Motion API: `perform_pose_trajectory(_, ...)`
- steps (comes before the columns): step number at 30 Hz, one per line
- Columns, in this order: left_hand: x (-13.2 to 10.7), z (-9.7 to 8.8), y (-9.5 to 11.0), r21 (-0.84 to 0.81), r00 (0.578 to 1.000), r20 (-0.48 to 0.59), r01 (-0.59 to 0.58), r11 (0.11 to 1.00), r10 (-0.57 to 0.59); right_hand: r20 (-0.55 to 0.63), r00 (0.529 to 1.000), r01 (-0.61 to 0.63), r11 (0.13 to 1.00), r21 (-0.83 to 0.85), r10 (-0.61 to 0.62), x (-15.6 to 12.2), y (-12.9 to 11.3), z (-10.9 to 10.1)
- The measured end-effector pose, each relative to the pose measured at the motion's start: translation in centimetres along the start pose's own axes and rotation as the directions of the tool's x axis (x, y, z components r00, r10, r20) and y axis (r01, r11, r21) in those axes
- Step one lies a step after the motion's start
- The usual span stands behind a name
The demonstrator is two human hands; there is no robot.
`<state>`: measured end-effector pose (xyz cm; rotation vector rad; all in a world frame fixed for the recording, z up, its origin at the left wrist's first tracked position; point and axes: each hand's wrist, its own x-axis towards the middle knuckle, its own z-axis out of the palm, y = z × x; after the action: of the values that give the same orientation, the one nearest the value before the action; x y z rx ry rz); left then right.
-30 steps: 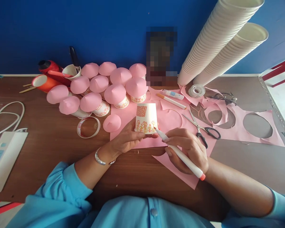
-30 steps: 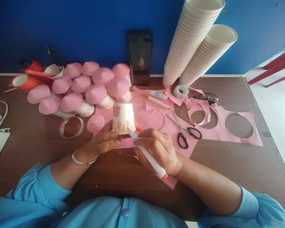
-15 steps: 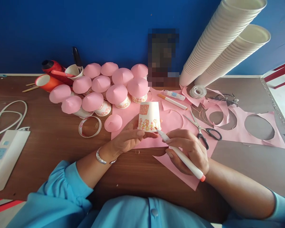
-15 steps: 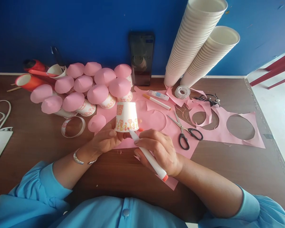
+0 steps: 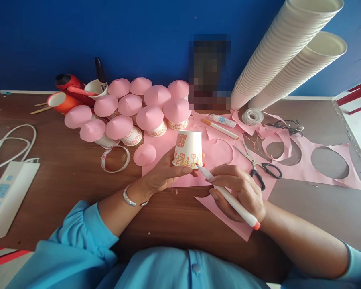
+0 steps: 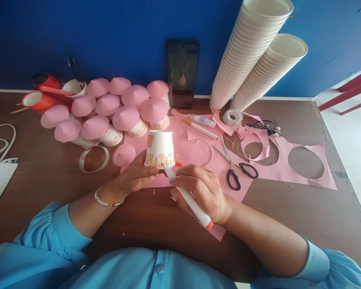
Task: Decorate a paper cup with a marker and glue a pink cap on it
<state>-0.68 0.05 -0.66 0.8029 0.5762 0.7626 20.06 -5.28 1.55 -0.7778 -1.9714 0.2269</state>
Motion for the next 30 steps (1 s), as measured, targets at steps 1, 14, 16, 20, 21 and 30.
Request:
perform_pose_trajectory(1, -0.02, -0.04, -0.03, 0.013, 1.0, 0.002, -0.003, 1.0, 0.003, 0.001, 1.0, 0.0, 1.0, 0.005, 0.0, 0.05, 0.02, 0.01)
perform_pose_trajectory(14, -0.01, -0.07, -0.05, 0.062, 1.0, 0.018, -0.007, 0.998, 0.006, 0.012, 1.0, 0.002, 1.0, 0.004, -0.002, 0.17, 0.13, 0.31)
perform_pose_trajectory(16, -0.04, 0.01, 0.05, 0.067, 1.0, 0.019, -0.001, 0.998, 0.0, 0.018, 1.0, 0.0, 1.0, -0.003, 0.0, 0.18, 0.14, 0.31)
perform_pose_trajectory(20, -0.1, 0.04, 0.12, 0.067, 1.0, 0.022, 0.01, 0.998, -0.012, 0.017, 1.0, 0.007, 1.0, -0.003, -0.007, 0.14, 0.16, 0.27)
perform_pose_trajectory(21, -0.1, 0.02, 0.12, 0.068, 1.0, 0.02, 0.014, 0.998, -0.015, 0.017, 1.0, 0.006, 1.0, 0.0, -0.006, 0.12, 0.17, 0.26)
perform_pose_trajectory(30, -0.04, 0.03, 0.16, 0.086, 1.0, 0.009, 0.023, 0.996, -0.024, 0.02, 1.0, -0.006, 1.0, 0.021, 0.005, -0.02, 0.2, 0.34)
